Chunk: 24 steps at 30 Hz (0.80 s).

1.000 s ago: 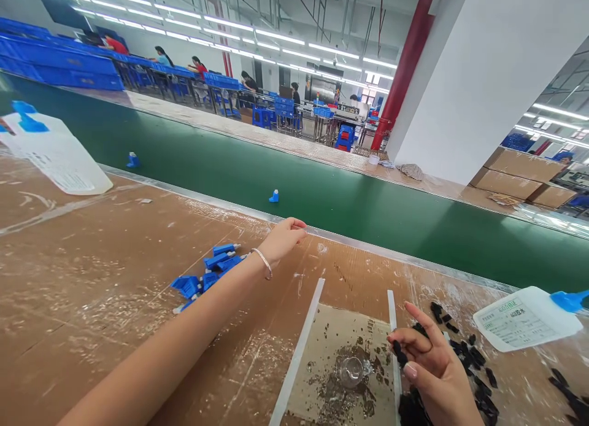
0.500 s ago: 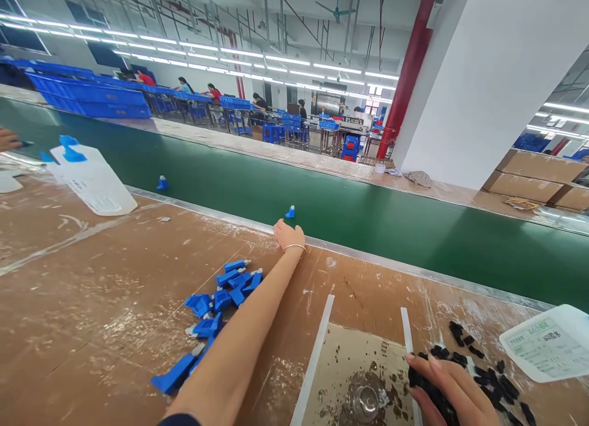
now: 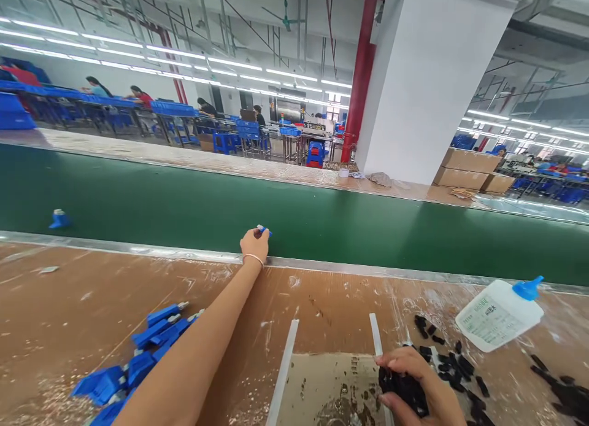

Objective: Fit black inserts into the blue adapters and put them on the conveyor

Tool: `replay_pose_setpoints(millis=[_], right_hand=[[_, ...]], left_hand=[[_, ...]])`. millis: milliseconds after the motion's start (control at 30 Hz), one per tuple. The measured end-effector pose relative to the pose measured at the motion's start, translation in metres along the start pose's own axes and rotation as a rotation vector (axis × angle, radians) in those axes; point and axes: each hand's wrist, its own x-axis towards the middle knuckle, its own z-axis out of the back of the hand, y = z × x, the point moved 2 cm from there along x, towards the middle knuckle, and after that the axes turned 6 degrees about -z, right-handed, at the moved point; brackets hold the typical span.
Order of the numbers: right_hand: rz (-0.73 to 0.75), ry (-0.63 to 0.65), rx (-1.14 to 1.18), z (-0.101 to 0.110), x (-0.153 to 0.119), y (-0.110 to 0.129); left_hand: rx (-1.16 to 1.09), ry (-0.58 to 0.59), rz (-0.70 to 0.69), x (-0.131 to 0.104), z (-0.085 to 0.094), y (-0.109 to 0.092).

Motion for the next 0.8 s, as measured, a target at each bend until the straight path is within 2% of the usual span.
replay_pose_setpoints(millis=[67, 133, 233, 300, 367, 433, 500, 800], right_hand=[[-0.072, -0.03, 0.118, 0.006, 0.004, 0.007], [-0.12, -0.061, 0.213, 0.011, 0.005, 0.015], [-0.109, -0.037, 0.294, 0.016, 0.005, 0.028], [-0.066, 0.002, 0.323, 0.018, 0.005, 0.035], [0.0, 0.053, 0.336, 0.018, 0.007, 0.043], [0.059, 0.092, 0.329, 0.017, 0.01, 0.051], [0.095, 0.12, 0.308, 0.014, 0.015, 0.058], [0.153, 0.292, 0.151, 0.01, 0.039, 0.076]], left_hand=[[-0.125, 0.119, -0.022, -0.044, -0.003, -0.01], [-0.259, 0.303, -0.033, -0.102, 0.003, -0.017], [-0.426, 0.586, -0.017, -0.195, 0.029, -0.021], [-0.623, 0.794, 0.118, -0.246, 0.048, -0.019], [-0.763, 0.949, 0.255, -0.282, 0.061, -0.013], [-0.872, 1.084, 0.335, -0.302, 0.066, -0.007], [-0.939, 1.163, 0.375, -0.31, 0.066, -0.001], [-1.142, 1.208, 0.477, -0.321, 0.059, 0.019]])
